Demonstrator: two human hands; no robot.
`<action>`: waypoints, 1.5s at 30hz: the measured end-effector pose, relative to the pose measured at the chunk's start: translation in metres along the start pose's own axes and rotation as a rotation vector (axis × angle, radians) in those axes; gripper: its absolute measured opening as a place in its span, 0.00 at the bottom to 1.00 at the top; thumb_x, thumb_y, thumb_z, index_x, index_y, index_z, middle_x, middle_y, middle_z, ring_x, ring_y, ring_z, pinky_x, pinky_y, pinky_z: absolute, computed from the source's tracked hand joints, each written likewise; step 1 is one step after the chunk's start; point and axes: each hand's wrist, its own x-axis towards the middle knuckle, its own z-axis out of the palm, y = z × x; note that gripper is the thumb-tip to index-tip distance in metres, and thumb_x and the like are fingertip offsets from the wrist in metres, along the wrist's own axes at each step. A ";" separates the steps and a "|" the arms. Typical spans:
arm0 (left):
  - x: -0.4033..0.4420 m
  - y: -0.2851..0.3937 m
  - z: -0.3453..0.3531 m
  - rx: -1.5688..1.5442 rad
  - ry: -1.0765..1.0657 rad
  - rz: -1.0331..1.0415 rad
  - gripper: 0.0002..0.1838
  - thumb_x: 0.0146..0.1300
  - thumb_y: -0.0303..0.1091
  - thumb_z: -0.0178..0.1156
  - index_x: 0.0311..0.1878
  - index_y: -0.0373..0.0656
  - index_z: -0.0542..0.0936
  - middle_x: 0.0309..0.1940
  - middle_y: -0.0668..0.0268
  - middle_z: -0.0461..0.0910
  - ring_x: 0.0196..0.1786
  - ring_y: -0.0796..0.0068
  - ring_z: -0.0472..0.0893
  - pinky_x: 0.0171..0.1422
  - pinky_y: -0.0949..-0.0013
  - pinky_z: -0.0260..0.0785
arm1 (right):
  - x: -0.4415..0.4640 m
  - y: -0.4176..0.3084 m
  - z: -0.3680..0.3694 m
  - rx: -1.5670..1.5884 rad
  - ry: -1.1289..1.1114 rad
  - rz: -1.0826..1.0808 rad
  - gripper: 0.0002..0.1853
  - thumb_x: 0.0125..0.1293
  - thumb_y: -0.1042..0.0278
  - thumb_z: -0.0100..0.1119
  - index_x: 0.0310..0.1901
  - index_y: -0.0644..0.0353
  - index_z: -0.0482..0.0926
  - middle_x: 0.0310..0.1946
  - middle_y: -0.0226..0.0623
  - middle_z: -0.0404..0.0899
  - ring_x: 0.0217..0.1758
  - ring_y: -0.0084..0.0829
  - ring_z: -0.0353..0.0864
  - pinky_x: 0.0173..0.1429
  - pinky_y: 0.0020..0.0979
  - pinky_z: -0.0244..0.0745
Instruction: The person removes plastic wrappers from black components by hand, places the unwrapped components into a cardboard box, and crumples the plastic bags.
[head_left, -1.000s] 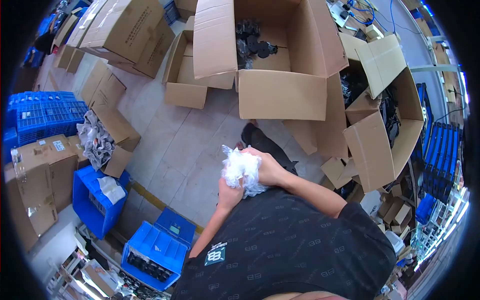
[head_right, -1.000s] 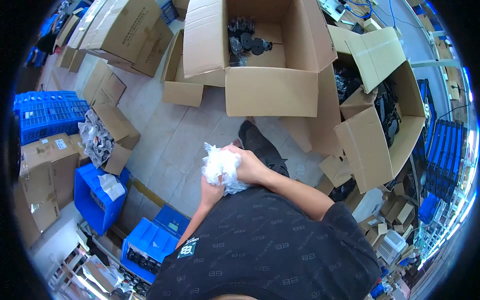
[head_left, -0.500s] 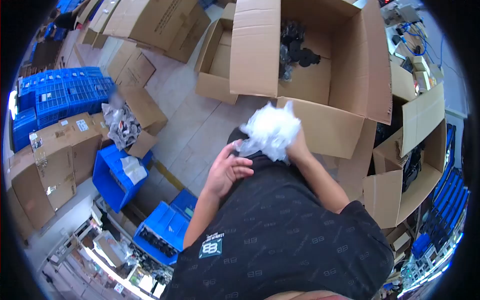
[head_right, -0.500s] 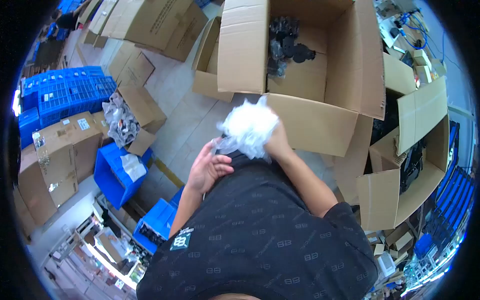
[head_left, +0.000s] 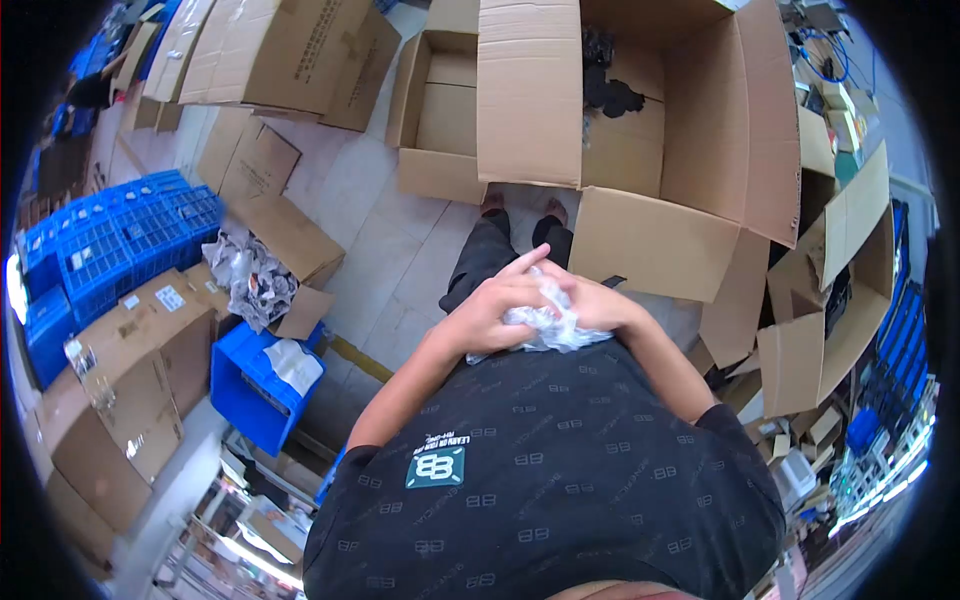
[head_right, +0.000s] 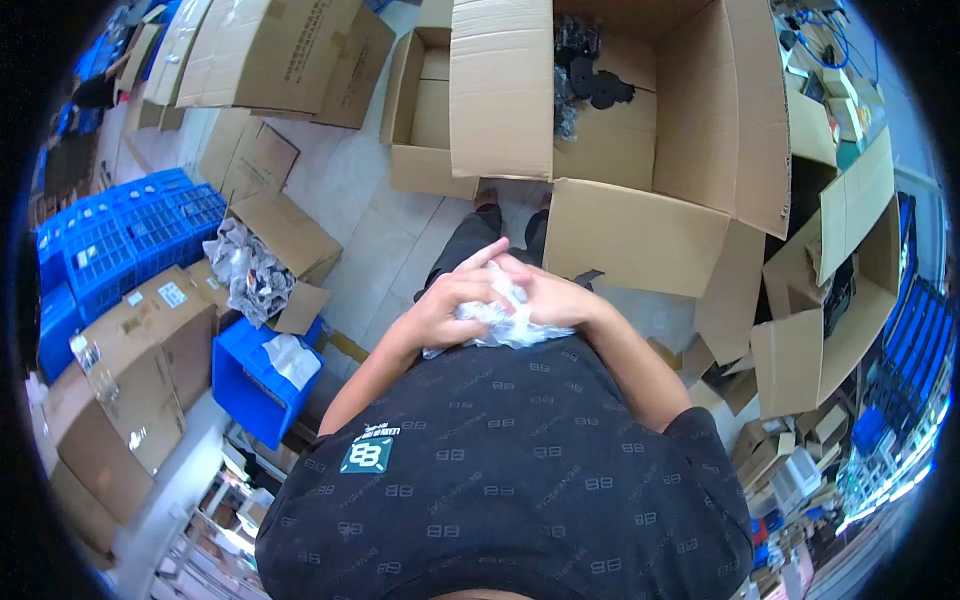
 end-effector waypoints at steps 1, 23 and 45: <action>-0.007 -0.001 -0.005 -0.069 -0.011 0.009 0.16 0.50 0.31 0.64 0.44 0.40 0.81 0.51 0.55 0.80 0.72 0.47 0.62 0.76 0.48 0.50 | 0.002 0.020 0.000 0.163 -0.039 0.022 0.57 0.49 0.56 0.70 0.75 0.57 0.41 0.72 0.48 0.54 0.72 0.40 0.61 0.73 0.39 0.55; 0.011 -0.020 -0.049 -0.360 -0.095 -0.361 0.29 0.47 0.42 0.75 0.47 0.41 0.70 0.37 0.69 0.73 0.43 0.79 0.73 0.49 0.72 0.68 | 0.035 0.005 0.049 -0.143 0.900 -0.152 0.10 0.50 0.79 0.59 0.26 0.58 0.65 0.22 0.20 0.63 0.27 0.18 0.60 0.31 0.23 0.59; -0.001 -0.018 -0.073 -0.229 0.039 0.026 0.19 0.43 0.26 0.65 0.43 0.40 0.81 0.35 0.59 0.82 0.37 0.64 0.82 0.46 0.69 0.73 | 0.037 -0.018 0.008 0.125 1.100 -0.320 0.15 0.58 0.63 0.72 0.33 0.60 0.74 0.28 0.21 0.73 0.30 0.12 0.69 0.31 0.17 0.65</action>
